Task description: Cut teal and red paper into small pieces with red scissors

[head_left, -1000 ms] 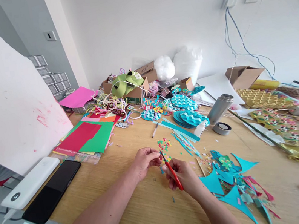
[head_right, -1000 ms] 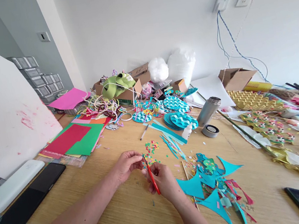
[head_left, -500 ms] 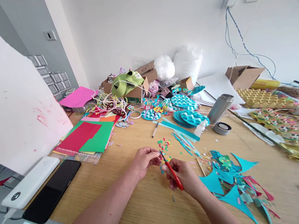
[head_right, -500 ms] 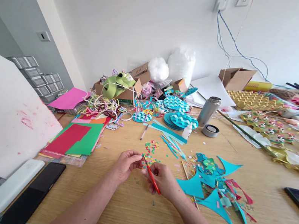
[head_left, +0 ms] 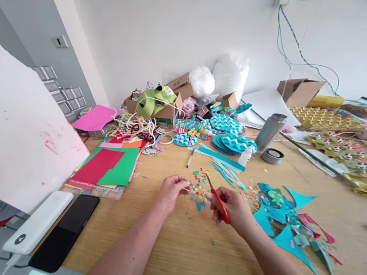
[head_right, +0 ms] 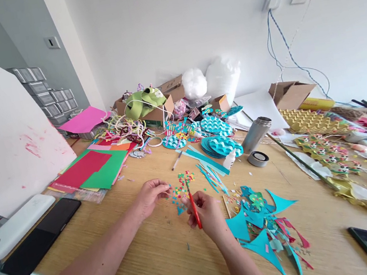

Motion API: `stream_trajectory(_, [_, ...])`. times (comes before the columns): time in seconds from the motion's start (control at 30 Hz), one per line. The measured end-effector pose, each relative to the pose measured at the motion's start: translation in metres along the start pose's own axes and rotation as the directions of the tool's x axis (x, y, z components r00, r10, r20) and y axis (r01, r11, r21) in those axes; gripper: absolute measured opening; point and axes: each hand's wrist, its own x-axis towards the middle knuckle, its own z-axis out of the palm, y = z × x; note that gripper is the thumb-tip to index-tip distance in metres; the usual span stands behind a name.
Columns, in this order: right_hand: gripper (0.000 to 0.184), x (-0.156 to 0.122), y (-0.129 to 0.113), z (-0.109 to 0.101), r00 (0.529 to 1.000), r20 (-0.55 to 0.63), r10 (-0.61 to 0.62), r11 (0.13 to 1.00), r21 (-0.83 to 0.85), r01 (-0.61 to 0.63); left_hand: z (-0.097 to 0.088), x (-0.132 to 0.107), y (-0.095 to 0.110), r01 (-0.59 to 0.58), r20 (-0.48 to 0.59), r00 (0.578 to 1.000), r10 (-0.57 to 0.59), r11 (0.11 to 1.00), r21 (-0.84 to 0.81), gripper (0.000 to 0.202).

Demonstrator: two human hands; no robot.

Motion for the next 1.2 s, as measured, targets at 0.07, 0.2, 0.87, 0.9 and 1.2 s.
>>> stream_trajectory(0.07, [0.042,0.003,0.002,-0.006,0.997,-0.071,-0.039,0.998,0.039,0.042,-0.003,0.005,-0.001,-0.094,-0.077,0.991,0.112,0.974,0.206,0.010])
stream_trajectory(0.2, [0.041,0.006,0.006,-0.014,0.984,-0.143,-0.106,0.992,0.049,0.114,-0.006,0.009,-0.008,-0.251,-0.018,0.944,0.330,0.750,0.613,0.005])
stream_trajectory(0.87, [0.024,0.017,0.012,-0.023,0.901,-0.213,-0.379,0.788,-0.584,0.194,-0.013,0.004,-0.015,-0.439,0.314,0.821,0.477,0.173,0.882,0.016])
stream_trajectory(0.9, [0.019,0.019,0.015,-0.024,0.906,-0.164,-0.390,0.757,-0.617,0.215,-0.012,0.003,-0.015,-0.468,0.342,0.815,0.467,0.184,0.864,0.018])
stream_trajectory(1.2, [0.010,0.025,0.032,-0.020,0.943,-0.016,-0.332,0.755,-0.604,0.256,-0.003,-0.001,-0.022,-0.590,0.472,0.784,0.403,0.246,0.769,0.027])
